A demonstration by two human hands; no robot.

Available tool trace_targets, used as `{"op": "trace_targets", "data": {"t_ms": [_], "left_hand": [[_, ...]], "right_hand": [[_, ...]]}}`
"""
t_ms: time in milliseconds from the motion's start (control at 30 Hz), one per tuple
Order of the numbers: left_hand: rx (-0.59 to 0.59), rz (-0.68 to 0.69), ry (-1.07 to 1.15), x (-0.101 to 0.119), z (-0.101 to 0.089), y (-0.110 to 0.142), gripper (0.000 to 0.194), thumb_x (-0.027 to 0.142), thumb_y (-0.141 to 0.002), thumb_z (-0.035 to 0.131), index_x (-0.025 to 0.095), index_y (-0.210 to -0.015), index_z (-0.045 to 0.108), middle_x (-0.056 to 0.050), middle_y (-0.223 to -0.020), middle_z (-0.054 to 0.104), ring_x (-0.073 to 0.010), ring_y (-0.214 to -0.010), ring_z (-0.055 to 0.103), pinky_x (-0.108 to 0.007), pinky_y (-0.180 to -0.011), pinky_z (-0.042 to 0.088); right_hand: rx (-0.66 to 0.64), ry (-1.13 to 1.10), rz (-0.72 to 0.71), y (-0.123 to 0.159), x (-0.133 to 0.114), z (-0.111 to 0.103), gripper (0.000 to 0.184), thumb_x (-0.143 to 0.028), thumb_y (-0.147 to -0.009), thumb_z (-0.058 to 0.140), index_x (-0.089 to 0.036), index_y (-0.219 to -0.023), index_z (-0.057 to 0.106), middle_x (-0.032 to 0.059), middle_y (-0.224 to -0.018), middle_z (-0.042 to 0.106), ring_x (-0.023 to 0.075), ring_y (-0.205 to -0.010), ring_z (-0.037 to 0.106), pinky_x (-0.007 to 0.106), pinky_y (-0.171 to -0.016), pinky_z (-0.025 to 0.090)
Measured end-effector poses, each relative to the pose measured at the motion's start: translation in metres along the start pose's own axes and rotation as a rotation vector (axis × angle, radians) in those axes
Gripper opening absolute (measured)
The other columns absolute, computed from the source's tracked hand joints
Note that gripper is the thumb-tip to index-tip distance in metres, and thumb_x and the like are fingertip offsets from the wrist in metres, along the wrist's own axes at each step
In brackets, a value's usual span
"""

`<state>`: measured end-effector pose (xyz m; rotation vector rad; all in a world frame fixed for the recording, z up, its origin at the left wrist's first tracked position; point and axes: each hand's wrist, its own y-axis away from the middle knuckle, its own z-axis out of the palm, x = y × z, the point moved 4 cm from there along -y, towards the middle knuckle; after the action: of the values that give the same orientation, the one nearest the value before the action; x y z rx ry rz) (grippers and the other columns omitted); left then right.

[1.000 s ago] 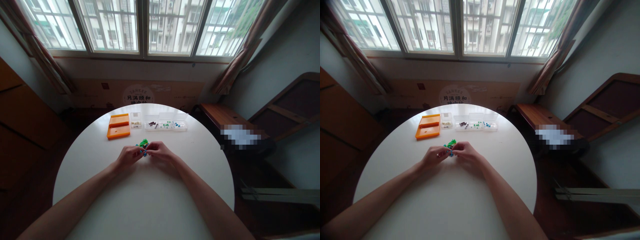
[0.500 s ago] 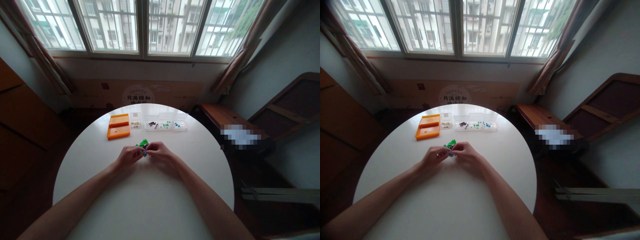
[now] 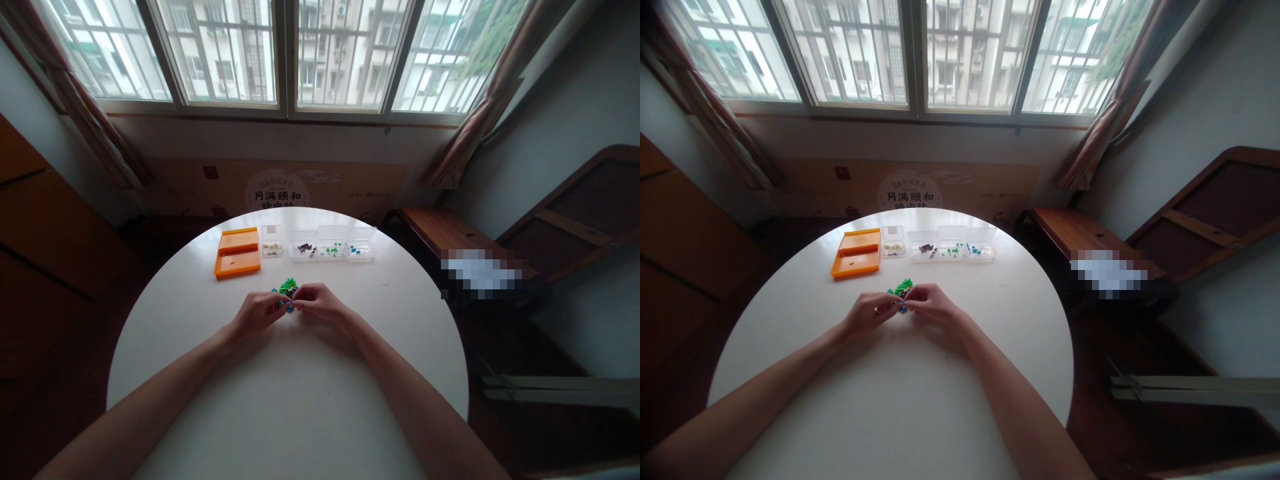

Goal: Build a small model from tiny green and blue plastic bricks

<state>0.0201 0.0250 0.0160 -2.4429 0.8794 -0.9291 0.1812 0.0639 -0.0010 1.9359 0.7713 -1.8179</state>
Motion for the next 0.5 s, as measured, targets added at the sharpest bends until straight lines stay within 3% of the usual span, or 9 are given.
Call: {"op": "trace_targets", "data": {"t_ms": [500], "left_hand": [[-0.016, -0.020, 0.007, 0.0012, -0.0005, -0.0005, 0.020, 0.029, -0.084, 0.057, 0.015, -0.085, 0.070, 0.000, -0.058, 0.061, -0.0059, -0.046, 0.048, -0.015, -0.048, 0.037]], "right_hand": [[-0.001, 0.008, 0.003, -0.0005, 0.0017, 0.0001, 0.036, -0.044, -0.067, 0.070, -0.011, -0.081, 0.067, 0.0052, -0.071, 0.067, 0.0114, -0.059, 0.055, 0.023, -0.055, 0.040]]}}
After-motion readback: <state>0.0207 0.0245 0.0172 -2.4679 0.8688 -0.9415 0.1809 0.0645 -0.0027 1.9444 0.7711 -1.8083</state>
